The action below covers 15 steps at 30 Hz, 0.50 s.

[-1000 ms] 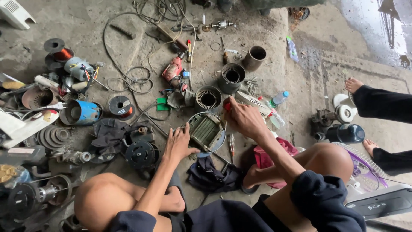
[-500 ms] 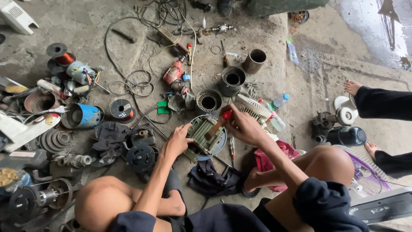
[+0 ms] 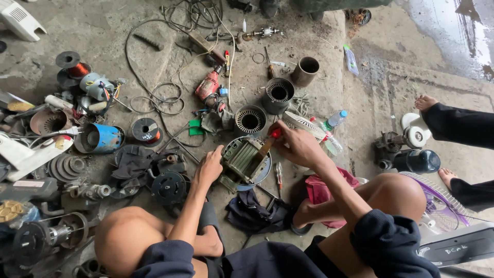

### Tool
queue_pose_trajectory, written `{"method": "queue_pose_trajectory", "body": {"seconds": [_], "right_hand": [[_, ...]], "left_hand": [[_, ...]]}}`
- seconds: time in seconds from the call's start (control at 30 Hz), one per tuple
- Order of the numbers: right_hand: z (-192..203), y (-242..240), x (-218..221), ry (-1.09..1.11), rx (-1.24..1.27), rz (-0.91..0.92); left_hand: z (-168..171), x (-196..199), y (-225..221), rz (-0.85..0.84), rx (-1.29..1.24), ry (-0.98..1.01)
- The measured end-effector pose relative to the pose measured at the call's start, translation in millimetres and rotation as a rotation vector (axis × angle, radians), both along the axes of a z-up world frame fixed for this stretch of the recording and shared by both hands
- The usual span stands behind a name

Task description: Cleaning the exterior housing and cooling fins of an electric motor using a brush and a screwdriver to remove dirt.

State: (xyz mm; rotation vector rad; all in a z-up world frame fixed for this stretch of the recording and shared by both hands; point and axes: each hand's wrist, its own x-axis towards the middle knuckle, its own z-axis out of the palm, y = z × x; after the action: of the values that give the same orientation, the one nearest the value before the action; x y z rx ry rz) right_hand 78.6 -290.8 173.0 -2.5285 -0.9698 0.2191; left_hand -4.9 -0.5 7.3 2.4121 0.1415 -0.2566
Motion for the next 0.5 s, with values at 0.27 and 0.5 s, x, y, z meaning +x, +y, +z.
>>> {"method": "queue_pose_trajectory", "body": {"seconds": [0.27, 0.5], "right_hand": [[31, -4, -14, 0.06, 0.151, -0.065], [31, 4, -16, 0.113, 0.335, -0.014]], "left_hand": [[10, 5, 0, -0.095, 0.262, -0.201], [-5, 18, 4, -0.094, 0.344, -0.272]]}}
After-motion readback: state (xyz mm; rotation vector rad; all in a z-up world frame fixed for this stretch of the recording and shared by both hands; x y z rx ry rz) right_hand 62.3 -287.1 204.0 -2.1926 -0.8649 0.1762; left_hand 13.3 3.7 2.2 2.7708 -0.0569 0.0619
